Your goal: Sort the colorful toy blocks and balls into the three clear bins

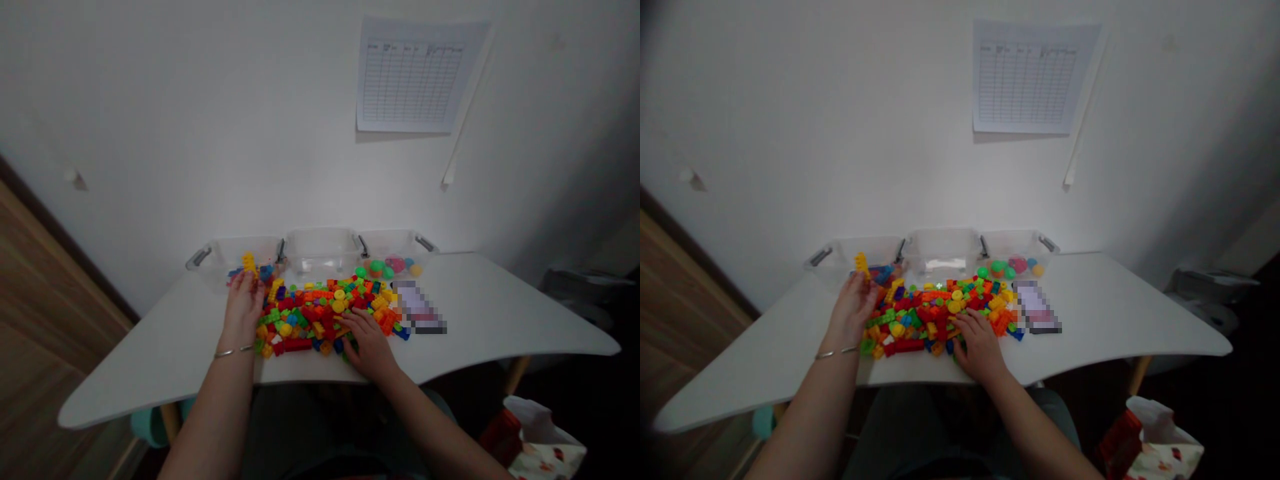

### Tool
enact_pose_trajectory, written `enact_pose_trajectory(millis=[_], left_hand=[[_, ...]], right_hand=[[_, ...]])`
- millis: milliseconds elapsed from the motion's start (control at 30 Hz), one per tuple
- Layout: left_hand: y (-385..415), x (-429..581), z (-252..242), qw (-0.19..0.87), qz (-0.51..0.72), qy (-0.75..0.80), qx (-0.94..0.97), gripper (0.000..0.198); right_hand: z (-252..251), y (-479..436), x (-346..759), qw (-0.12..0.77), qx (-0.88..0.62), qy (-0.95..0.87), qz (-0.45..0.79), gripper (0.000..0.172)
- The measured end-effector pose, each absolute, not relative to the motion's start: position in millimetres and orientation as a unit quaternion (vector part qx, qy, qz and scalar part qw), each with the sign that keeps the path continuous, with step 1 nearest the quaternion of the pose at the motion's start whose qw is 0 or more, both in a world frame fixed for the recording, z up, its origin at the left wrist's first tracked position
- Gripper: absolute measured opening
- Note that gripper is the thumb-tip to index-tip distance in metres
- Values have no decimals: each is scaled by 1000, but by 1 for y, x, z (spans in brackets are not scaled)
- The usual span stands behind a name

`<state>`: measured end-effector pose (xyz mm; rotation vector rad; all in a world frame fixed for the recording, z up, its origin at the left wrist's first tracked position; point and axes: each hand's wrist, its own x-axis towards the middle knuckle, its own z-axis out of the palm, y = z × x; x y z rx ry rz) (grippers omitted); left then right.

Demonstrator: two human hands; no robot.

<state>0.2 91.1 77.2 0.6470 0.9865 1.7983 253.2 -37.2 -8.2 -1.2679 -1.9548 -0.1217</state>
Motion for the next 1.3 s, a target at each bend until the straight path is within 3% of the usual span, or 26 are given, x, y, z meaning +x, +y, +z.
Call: enact_pose_trajectory(millis=[533,767,967,1167,1300], left_hand=[[109,-20,115,544,758,328,144,13],[96,-14,112,580,735,313,160,29],[94,-3,105,554,736,334,202,18],[73,18,69,419,671,425,441,29],[48,23,47,168,520,472,692,35]], right_hand=[[-7,-37,253,409,-484,-774,-28,35],[-7,-37,254,405,-486,-774,-34,35],[-7,-37,254,398,-489,-775,-37,36],[-7,-37,253,400,-494,-771,-40,36],[-8,-37,253,400,-490,-773,-42,36]])
